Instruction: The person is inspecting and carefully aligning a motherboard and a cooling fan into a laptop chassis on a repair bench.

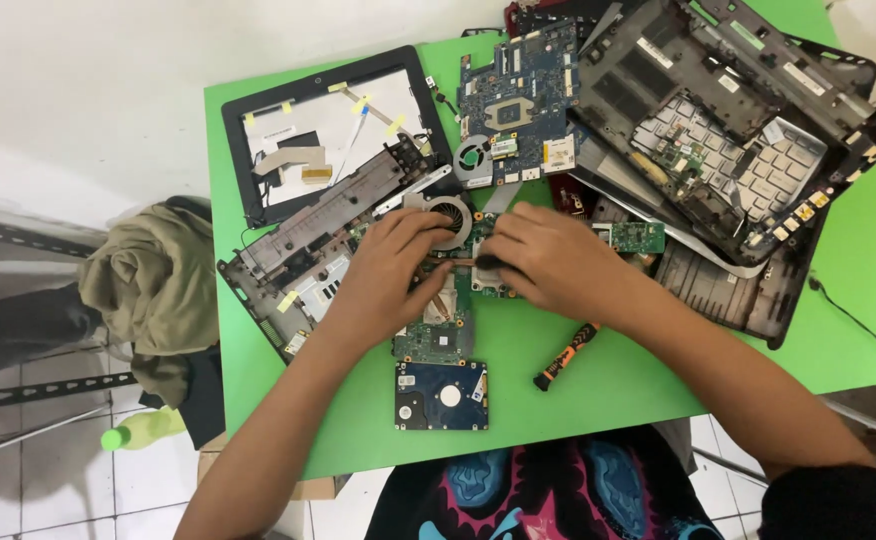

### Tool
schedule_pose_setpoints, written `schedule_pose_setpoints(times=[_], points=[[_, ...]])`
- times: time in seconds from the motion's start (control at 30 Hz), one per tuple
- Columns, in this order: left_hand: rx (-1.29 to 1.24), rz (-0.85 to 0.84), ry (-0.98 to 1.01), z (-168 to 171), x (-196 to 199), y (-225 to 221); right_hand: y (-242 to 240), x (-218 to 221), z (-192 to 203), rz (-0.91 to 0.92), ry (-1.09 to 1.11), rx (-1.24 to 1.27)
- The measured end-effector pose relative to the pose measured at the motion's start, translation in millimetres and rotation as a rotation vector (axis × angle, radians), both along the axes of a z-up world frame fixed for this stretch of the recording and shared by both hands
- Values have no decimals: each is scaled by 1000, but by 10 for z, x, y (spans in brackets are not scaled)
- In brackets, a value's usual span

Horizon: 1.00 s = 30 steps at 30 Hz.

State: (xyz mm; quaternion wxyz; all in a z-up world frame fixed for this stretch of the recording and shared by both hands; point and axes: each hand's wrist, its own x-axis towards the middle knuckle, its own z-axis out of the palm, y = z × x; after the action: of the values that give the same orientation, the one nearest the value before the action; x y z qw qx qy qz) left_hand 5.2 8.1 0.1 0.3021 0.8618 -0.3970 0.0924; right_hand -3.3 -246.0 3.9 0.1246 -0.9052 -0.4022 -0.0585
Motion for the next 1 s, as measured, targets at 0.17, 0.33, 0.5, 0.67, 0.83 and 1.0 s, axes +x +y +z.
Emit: schedule_pose_setpoints(times=[0.17, 0.33, 0.5, 0.67, 0.83, 1.0], points=[[-22, 9, -19, -59, 13, 4, -37, 55, -139, -9, -104, 55], [-32, 34, -15, -50, 9, -15, -38, 10, -191, -54, -57, 82], [55, 161, -132, 26, -17, -38, -70, -44, -85, -24, -10, 141], [142, 235, -197, 16, -59, -80, -94, -48, -72, -38, 36, 136], [108, 290, -247, -68, -35, -22, -108, -41, -93, -30, 39, 143], [173, 276, -252, 51, -63, -75, -106, -43, -127, -32, 31, 127]])
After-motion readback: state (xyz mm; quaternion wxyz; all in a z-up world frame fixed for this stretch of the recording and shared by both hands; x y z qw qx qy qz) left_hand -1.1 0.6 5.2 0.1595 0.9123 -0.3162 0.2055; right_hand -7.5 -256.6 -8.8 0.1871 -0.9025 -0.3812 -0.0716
